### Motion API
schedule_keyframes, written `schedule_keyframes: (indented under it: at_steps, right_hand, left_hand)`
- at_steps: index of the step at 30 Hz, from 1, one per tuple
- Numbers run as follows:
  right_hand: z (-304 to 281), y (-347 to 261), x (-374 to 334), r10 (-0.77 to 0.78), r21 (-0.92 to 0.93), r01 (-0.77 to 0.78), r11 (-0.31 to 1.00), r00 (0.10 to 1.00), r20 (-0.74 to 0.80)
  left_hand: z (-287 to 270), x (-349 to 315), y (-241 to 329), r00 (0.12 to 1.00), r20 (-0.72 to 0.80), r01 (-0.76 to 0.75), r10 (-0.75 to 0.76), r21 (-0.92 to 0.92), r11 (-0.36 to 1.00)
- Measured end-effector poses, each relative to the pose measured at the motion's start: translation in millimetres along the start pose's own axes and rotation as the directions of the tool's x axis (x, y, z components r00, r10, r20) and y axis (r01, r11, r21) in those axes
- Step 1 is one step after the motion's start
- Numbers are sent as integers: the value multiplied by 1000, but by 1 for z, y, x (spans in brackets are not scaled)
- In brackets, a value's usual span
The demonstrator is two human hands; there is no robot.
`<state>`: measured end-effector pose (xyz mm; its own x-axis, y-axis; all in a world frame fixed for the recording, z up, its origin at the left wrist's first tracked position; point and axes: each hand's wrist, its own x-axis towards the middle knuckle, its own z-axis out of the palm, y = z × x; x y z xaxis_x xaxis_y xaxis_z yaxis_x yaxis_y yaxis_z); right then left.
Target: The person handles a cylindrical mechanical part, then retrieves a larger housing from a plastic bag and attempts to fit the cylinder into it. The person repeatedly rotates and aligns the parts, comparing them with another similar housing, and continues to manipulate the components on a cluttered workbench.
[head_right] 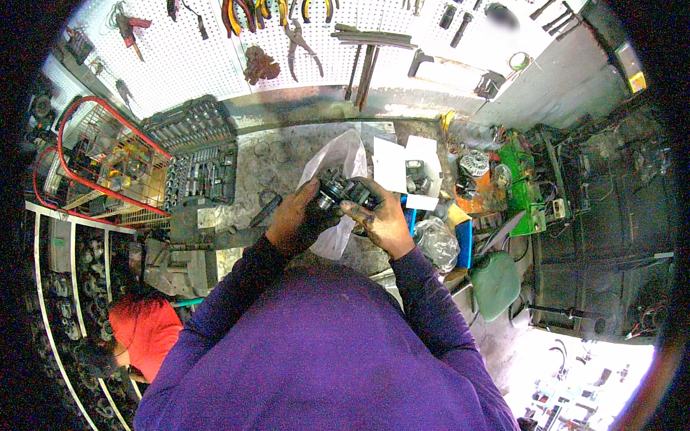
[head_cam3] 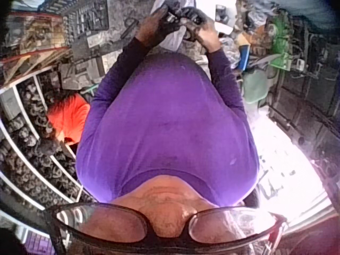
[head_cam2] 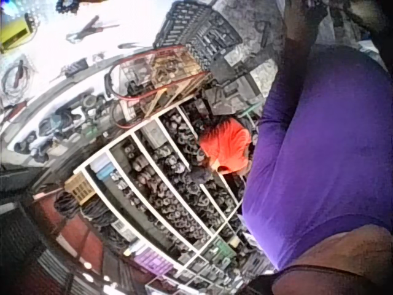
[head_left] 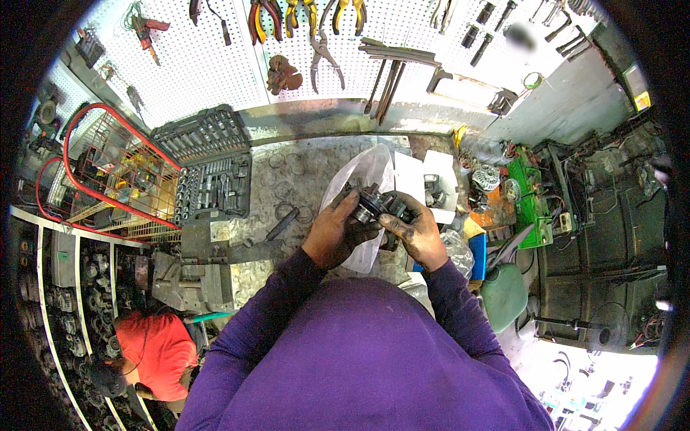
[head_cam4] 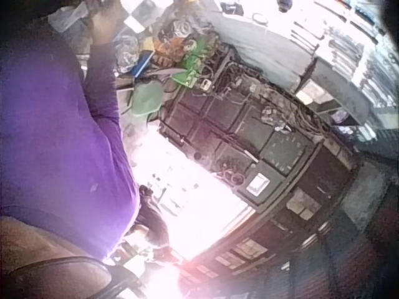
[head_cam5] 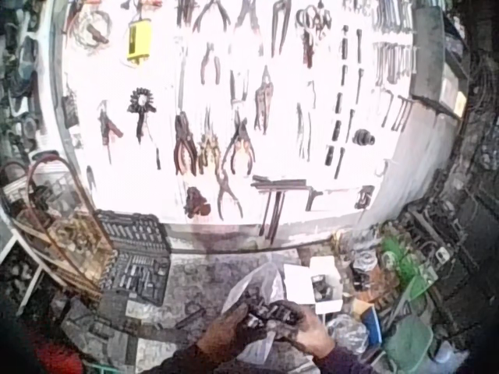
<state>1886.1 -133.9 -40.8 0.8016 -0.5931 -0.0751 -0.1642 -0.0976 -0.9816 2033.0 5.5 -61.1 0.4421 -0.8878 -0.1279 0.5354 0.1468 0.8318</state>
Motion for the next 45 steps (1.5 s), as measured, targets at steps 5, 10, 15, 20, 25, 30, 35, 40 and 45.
schedule_keyframes:
  at_steps: [5,10,15,20,25,30,35,40,45]
  right_hand:
    - [-3,24,3,143,303,-149,941,989,45]
    - [-4,42,3,200,541,-172,824,980,7]
    - [-10,40,0,309,712,-307,632,942,131]
    - [-8,38,0,357,731,-385,564,911,204]
    - [-8,40,0,359,714,-386,584,912,200]
    - [-9,35,0,357,689,-389,611,913,199]
    - [-8,32,1,257,630,-295,719,954,153]
    - [-15,46,0,191,611,-286,738,957,217]
    - [-20,67,3,188,596,-312,740,947,262]
  left_hand:
    - [0,-3,5,998,67,16,-7,-136,991]
    - [-2,-2,15,974,99,216,-204,-134,967]
    - [1,0,15,975,43,215,-220,91,972]
    - [-2,2,16,984,40,154,-171,263,952]
    - [-4,0,17,994,69,55,-85,357,932]
    - [-4,-2,21,990,45,114,-137,339,934]
    - [-1,-5,23,995,48,68,-88,312,948]
    - [-3,-3,17,996,35,67,-78,248,967]
    - [-8,-2,13,987,-27,159,-157,226,961]
